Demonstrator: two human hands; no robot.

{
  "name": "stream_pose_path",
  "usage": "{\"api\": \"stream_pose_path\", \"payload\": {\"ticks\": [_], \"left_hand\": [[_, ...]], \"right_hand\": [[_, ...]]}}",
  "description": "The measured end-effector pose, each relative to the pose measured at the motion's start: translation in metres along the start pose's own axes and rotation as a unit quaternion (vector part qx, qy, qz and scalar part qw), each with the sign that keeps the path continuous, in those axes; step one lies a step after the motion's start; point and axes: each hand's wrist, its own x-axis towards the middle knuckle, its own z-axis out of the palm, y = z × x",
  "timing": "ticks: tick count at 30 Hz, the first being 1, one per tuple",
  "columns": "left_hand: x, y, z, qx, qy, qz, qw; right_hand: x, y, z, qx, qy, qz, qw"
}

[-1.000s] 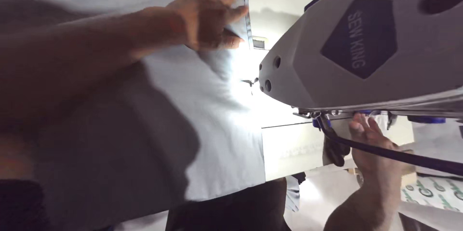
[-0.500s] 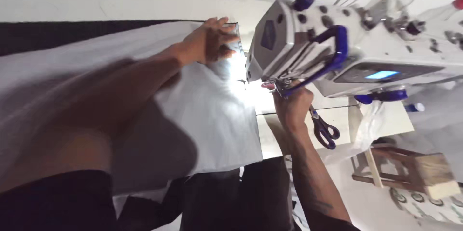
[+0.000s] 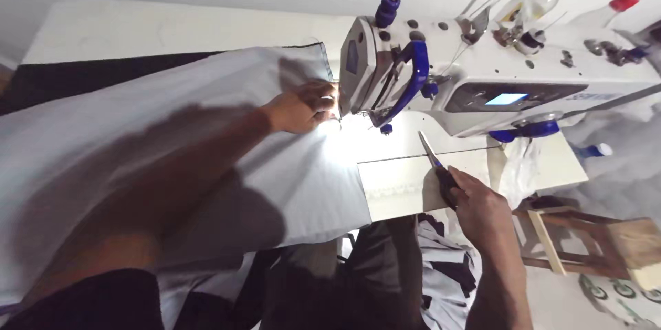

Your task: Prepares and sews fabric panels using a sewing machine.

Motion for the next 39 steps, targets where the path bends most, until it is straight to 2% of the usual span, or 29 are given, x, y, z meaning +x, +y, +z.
{"api": "stream_pose_path", "payload": {"ticks": [4,5,7,8,9,11,12,14,17,18,19,21,23,25,27,28,30,31,33,35,39], "left_hand": [[-0.024,-0.006,-0.003,-0.012,-0.041,-0.063,0.997],[-0.035,-0.006,-0.005,-0.020,-0.027,-0.076,0.996],[-0.060,-0.003,-0.009,-0.038,0.025,-0.084,0.995],[-0.072,0.000,-0.014,-0.051,0.035,-0.086,0.994],[-0.084,0.006,-0.021,-0.063,0.028,-0.098,0.993],[-0.105,0.019,-0.034,-0.084,0.024,-0.128,0.988],[-0.116,0.025,-0.037,-0.097,0.042,-0.130,0.986],[-0.131,0.036,-0.040,-0.130,0.090,-0.122,0.980],[-0.140,0.054,-0.042,-0.172,0.119,-0.129,0.969],[-0.141,0.059,-0.042,-0.183,0.120,-0.132,0.967],[-0.142,0.064,-0.040,-0.194,0.118,-0.131,0.965],[-0.145,0.076,-0.033,-0.214,0.116,-0.094,0.966],[-0.150,0.091,-0.018,-0.226,0.112,-0.004,0.968],[-0.154,0.108,0.000,-0.316,0.113,0.083,0.938],[-0.156,0.118,0.010,-0.408,0.135,0.108,0.897],[-0.156,0.118,0.010,-0.406,0.161,0.097,0.894],[-0.155,0.109,-0.017,-0.265,0.165,-0.008,0.950],[-0.150,0.103,-0.036,-0.154,0.131,-0.087,0.975],[-0.136,0.078,-0.062,0.002,0.004,-0.199,0.980],[-0.115,0.055,-0.075,-0.015,-0.103,-0.266,0.958],[-0.085,0.038,-0.077,-0.188,-0.178,-0.219,0.941]], "right_hand": [[-0.003,-0.001,-0.001,-0.041,0.002,0.016,0.999],[-0.004,-0.002,-0.001,-0.033,0.001,0.015,0.999],[-0.009,-0.007,-0.004,0.054,-0.027,0.020,0.998],[-0.013,-0.013,-0.005,0.156,-0.047,0.020,0.986],[-0.016,-0.021,-0.004,0.308,-0.079,0.015,0.948],[-0.022,-0.047,0.005,0.532,-0.178,0.007,0.828],[-0.025,-0.063,0.014,0.582,-0.237,-0.002,0.778],[-0.026,-0.100,0.035,0.622,-0.329,-0.025,0.710],[-0.021,-0.151,0.058,0.660,-0.357,-0.032,0.661],[-0.019,-0.162,0.062,0.666,-0.343,-0.023,0.662],[-0.017,-0.169,0.064,0.660,-0.316,-0.024,0.681],[-0.018,-0.170,0.062,0.602,-0.232,-0.074,0.760],[-0.020,-0.156,0.056,0.483,-0.160,-0.165,0.845],[-0.024,-0.140,0.051,0.358,-0.143,-0.232,0.893],[-0.029,-0.134,0.054,0.248,-0.130,-0.280,0.918],[-0.032,-0.135,0.057,0.206,-0.118,-0.297,0.925],[-0.032,-0.140,0.061,0.154,-0.092,-0.315,0.932],[-0.031,-0.143,0.060,0.138,-0.083,-0.316,0.935],[-0.032,-0.146,0.058,0.127,-0.088,-0.309,0.938],[-0.030,-0.147,0.058,0.129,-0.090,-0.306,0.939],[-0.029,-0.145,0.059,0.138,-0.095,-0.301,0.939]]}}
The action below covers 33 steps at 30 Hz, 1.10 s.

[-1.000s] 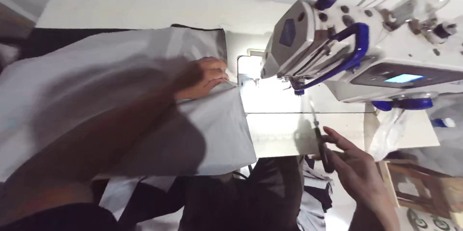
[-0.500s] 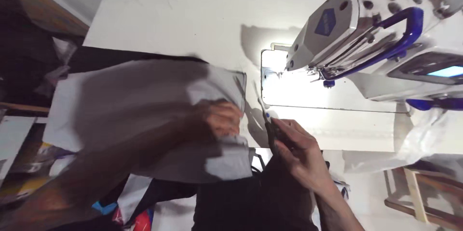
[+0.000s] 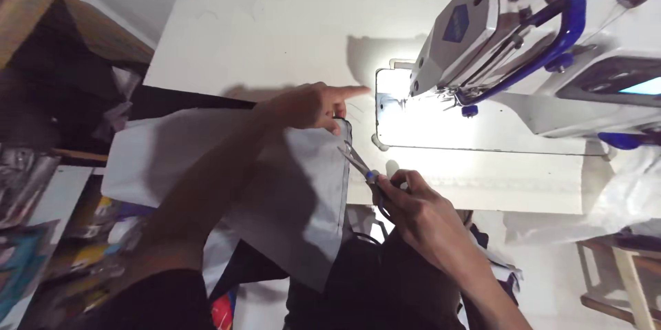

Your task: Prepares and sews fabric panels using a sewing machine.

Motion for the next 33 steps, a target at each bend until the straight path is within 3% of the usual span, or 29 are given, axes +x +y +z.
{"api": "stream_pose_path", "payload": {"ticks": [2,7,9,12,19,24,28,33], "left_hand": [[0.009,0.003,-0.001,-0.071,-0.017,0.025,0.997],[0.018,-0.015,0.012,-0.184,0.150,0.094,0.967],[0.019,-0.019,0.017,-0.186,0.217,0.105,0.953],[0.020,-0.019,0.024,-0.141,0.282,0.112,0.942],[0.017,-0.015,0.026,-0.141,0.298,0.101,0.939],[0.014,-0.006,0.027,-0.185,0.249,0.077,0.947],[0.012,0.003,0.022,-0.262,0.265,0.022,0.928],[0.008,-0.010,0.001,-0.297,0.339,0.001,0.893]], "right_hand": [[-0.001,0.000,0.000,0.017,-0.006,0.007,1.000],[0.001,0.017,-0.016,0.172,-0.023,0.025,0.985],[0.009,0.024,-0.027,0.220,0.003,0.032,0.975],[0.029,0.028,-0.038,0.183,0.027,0.032,0.982],[0.069,0.016,-0.031,0.094,0.046,0.016,0.994],[0.068,0.013,-0.022,0.061,0.053,0.006,0.997],[0.053,0.009,-0.022,-0.031,0.118,0.041,0.992],[0.019,-0.020,-0.026,0.066,0.088,-0.007,0.994]]}}
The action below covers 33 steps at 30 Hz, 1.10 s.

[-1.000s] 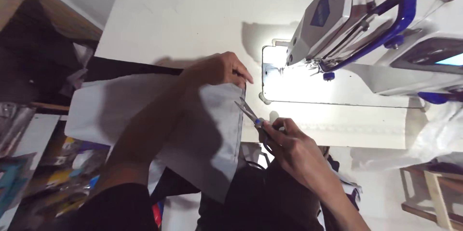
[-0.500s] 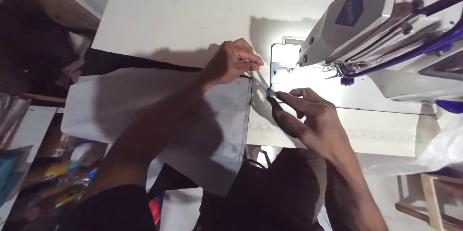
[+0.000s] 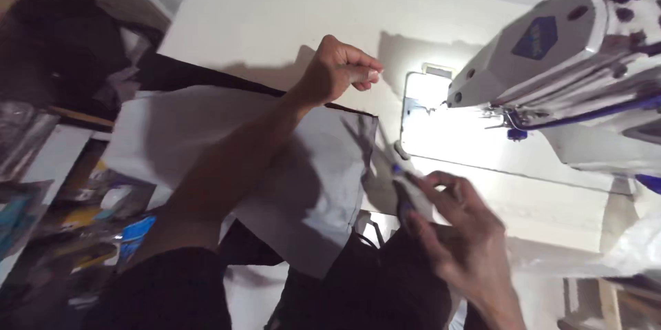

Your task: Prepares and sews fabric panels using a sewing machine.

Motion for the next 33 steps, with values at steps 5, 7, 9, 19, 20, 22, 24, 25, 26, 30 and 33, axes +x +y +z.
{"api": "stream_pose_path", "payload": {"ticks": [5,7,9,19,20,22,24,25,26,30,33], "left_hand": [[0.003,0.022,-0.103,0.134,0.179,-0.102,0.969],[-0.006,0.020,-0.167,0.244,0.233,-0.148,0.930],[-0.016,0.016,-0.235,0.362,0.261,-0.200,0.872],[-0.102,0.027,-0.073,0.491,-0.153,-0.079,0.854],[-0.109,0.015,-0.056,0.488,-0.144,-0.019,0.860],[-0.117,-0.001,-0.036,0.456,-0.107,0.062,0.882],[-0.122,-0.001,-0.027,0.428,-0.085,0.107,0.893],[-0.127,0.005,-0.023,0.417,-0.092,0.109,0.897],[-0.134,0.017,-0.018,0.405,-0.113,0.097,0.902],[-0.164,0.078,0.000,0.325,-0.180,0.084,0.925],[-0.191,0.140,0.015,0.267,-0.279,0.070,0.920]], "right_hand": [[-0.004,0.008,0.064,-0.053,-0.048,-0.096,0.993],[-0.002,0.016,0.061,-0.077,-0.064,-0.108,0.989],[0.000,0.017,0.058,-0.092,-0.072,-0.108,0.987],[-0.014,0.022,0.031,-0.097,-0.032,-0.043,0.994],[-0.020,0.029,0.017,-0.122,-0.009,-0.019,0.992],[-0.038,0.049,-0.008,-0.188,0.041,0.029,0.981],[-0.053,0.076,-0.032,-0.244,0.059,0.057,0.966],[-0.061,0.086,-0.041,-0.266,0.050,0.070,0.960],[-0.066,0.091,-0.049,-0.282,0.033,0.089,0.955],[-0.060,0.058,-0.061,-0.258,0.020,0.085,0.962],[-0.023,-0.009,-0.021,-0.032,0.021,-0.108,0.993]]}}
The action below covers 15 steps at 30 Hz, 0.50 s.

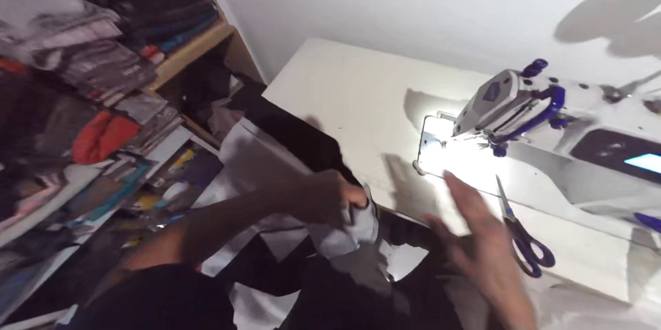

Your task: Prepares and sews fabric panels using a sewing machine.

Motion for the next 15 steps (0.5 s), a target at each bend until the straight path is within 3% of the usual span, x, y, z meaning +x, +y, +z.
{"api": "stream_pose_path", "payload": {"ticks": [2,4,7,9,12,15], "left_hand": [[-0.013,0.044,0.000,0.004,-0.042,0.011,0.999],[-0.032,0.083,-0.004,0.054,-0.064,0.030,0.996],[-0.078,0.131,-0.029,0.148,-0.031,0.012,0.988],[-0.128,0.150,-0.054,0.208,0.056,-0.055,0.975],[-0.198,0.151,-0.114,0.281,0.126,-0.096,0.947],[-0.237,0.148,-0.166,0.225,0.218,-0.103,0.944]], "right_hand": [[0.037,-0.050,0.041,0.159,-0.071,-0.141,0.975],[0.054,-0.093,0.076,0.216,-0.112,-0.256,0.936],[0.054,-0.130,0.094,0.350,-0.177,-0.362,0.846],[0.045,-0.141,0.087,0.439,-0.187,-0.326,0.816],[0.038,-0.157,0.062,0.490,-0.181,-0.221,0.824],[0.035,-0.190,0.046,0.481,-0.292,-0.221,0.797]]}}
